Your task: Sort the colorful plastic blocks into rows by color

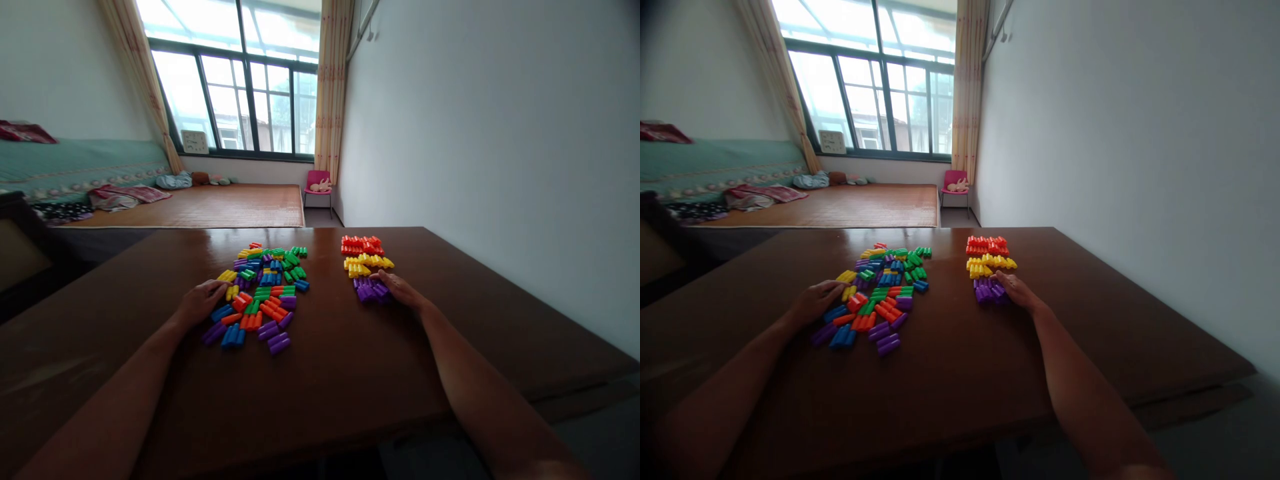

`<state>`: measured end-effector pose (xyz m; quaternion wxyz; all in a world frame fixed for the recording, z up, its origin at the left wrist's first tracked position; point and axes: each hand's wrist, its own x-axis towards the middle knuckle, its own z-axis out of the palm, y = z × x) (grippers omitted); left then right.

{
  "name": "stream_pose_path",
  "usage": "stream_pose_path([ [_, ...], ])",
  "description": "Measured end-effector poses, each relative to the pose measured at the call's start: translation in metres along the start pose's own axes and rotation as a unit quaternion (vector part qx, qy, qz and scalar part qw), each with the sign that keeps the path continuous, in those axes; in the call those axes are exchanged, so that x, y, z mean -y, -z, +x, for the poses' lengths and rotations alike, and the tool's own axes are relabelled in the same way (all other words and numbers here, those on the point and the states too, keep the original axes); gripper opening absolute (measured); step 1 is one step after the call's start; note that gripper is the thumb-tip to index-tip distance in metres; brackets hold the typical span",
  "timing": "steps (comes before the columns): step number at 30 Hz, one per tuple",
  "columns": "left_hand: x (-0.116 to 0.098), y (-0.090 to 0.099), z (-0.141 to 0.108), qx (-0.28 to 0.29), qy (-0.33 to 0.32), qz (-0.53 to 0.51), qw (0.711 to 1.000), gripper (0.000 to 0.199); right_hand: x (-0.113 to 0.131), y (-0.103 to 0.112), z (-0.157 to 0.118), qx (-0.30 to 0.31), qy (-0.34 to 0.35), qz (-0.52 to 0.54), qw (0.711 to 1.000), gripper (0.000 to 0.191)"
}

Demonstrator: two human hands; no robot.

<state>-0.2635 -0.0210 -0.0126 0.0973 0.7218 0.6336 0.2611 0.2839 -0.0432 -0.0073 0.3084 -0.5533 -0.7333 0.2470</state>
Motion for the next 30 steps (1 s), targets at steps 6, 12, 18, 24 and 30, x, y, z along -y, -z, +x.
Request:
stream_pose_path([
  [6, 0.0, -0.001, -0.002, -0.022, 0.001, -0.028, 0.999, 0.058, 0.006, -0.011, -0.007, -0.138, -0.052, 0.048, 0.988, 0.081],
  [12, -0.013, -0.008, -0.005, -0.054, 0.006, -0.141, 0.989, 0.074, -0.011, -0.002, -0.009, -0.257, -0.059, 0.067, 0.962, 0.077],
  [18, -0.039, -0.03, -0.004, -0.001, 0.01, -0.085, 0.996, 0.067, -0.043, 0.001, -0.002, -0.296, -0.079, 0.074, 0.949, 0.072],
  [24, -0.074, -0.054, -0.013, 0.023, -0.03, -0.021, 0.999, 0.053, -0.046, -0.006, 0.0, -0.274, -0.049, 0.067, 0.958, 0.068],
  [30, -0.087, -0.063, 0.002, -0.042, -0.113, -0.019, 0.992, 0.047, -0.045, -0.004, -0.003, -0.264, -0.061, 0.056, 0.961, 0.066],
])
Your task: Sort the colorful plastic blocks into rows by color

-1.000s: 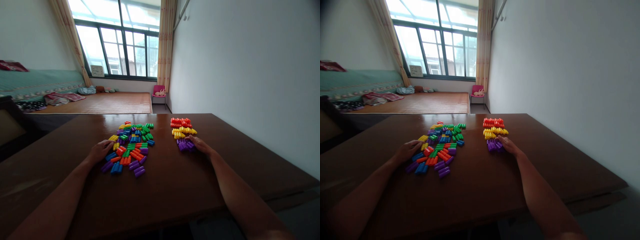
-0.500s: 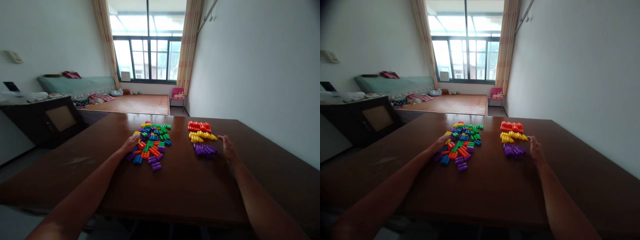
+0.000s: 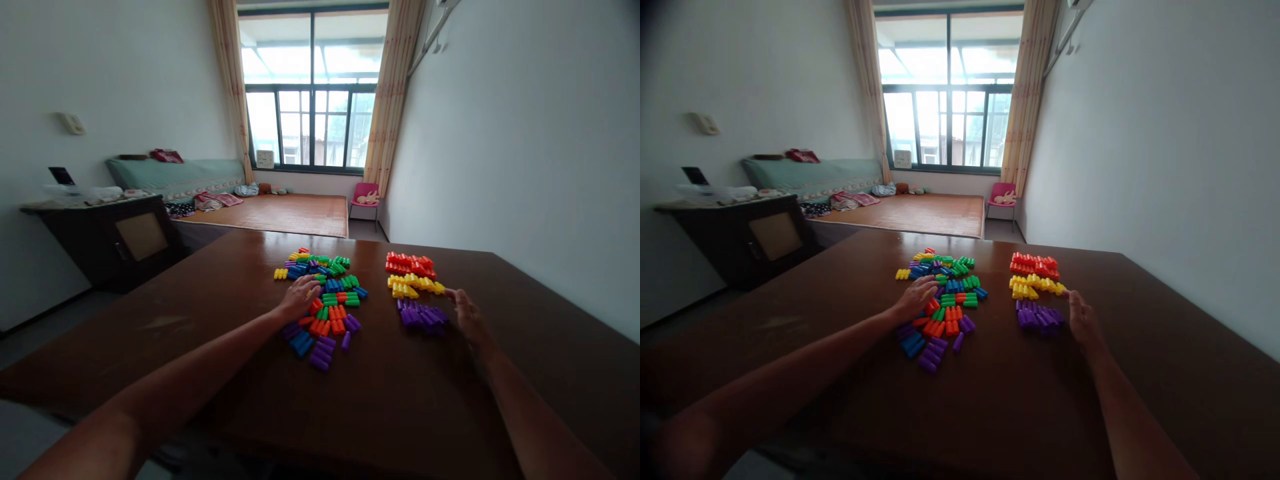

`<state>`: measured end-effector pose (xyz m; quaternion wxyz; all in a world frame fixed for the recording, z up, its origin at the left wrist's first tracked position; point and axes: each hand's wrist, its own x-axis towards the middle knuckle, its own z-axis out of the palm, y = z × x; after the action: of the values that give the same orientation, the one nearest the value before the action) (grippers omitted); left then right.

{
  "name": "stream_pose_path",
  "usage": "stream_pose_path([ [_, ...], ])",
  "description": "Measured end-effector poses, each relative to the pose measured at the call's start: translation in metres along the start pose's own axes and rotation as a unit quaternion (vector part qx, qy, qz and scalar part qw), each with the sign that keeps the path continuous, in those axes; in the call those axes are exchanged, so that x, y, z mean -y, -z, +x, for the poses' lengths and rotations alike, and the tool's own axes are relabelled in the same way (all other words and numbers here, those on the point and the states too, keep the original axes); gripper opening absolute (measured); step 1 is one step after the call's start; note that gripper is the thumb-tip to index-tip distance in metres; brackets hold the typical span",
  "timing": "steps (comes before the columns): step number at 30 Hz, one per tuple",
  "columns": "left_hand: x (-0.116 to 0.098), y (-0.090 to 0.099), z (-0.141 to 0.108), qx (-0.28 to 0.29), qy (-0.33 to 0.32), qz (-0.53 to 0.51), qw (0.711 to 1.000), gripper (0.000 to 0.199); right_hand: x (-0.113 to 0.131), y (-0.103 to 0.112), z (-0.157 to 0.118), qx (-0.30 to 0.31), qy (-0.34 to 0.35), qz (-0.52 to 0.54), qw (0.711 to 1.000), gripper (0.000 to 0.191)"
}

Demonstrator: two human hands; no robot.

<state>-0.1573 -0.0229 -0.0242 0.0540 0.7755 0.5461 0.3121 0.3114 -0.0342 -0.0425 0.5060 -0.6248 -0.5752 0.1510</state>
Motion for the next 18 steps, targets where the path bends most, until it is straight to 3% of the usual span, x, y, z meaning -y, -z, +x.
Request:
stream_pose_path([
  [3, 0.035, 0.025, 0.03, -0.061, 0.05, -0.009, 0.997, 0.048, -0.002, 0.002, 0.001, -0.001, -0.005, -0.004, 1.0, 0.064],
  [5, 0.069, 0.044, 0.053, -0.056, 0.12, -0.014, 0.991, 0.046, -0.006, 0.004, 0.003, -0.002, -0.007, -0.005, 1.0, 0.063],
  [8, 0.117, 0.059, 0.081, -0.044, 0.17, -0.024, 0.984, 0.048, -0.013, 0.005, 0.006, -0.002, -0.013, -0.007, 1.0, 0.062],
  [12, 0.151, 0.047, 0.108, -0.018, 0.183, -0.065, 0.981, 0.06, -0.024, 0.005, 0.01, -0.018, -0.026, -0.006, 0.999, 0.058],
  [18, 0.149, 0.018, 0.146, 0.031, 0.163, -0.187, 0.968, 0.073, -0.034, 0.009, 0.012, -0.04, -0.091, 0.03, 0.995, 0.061],
])
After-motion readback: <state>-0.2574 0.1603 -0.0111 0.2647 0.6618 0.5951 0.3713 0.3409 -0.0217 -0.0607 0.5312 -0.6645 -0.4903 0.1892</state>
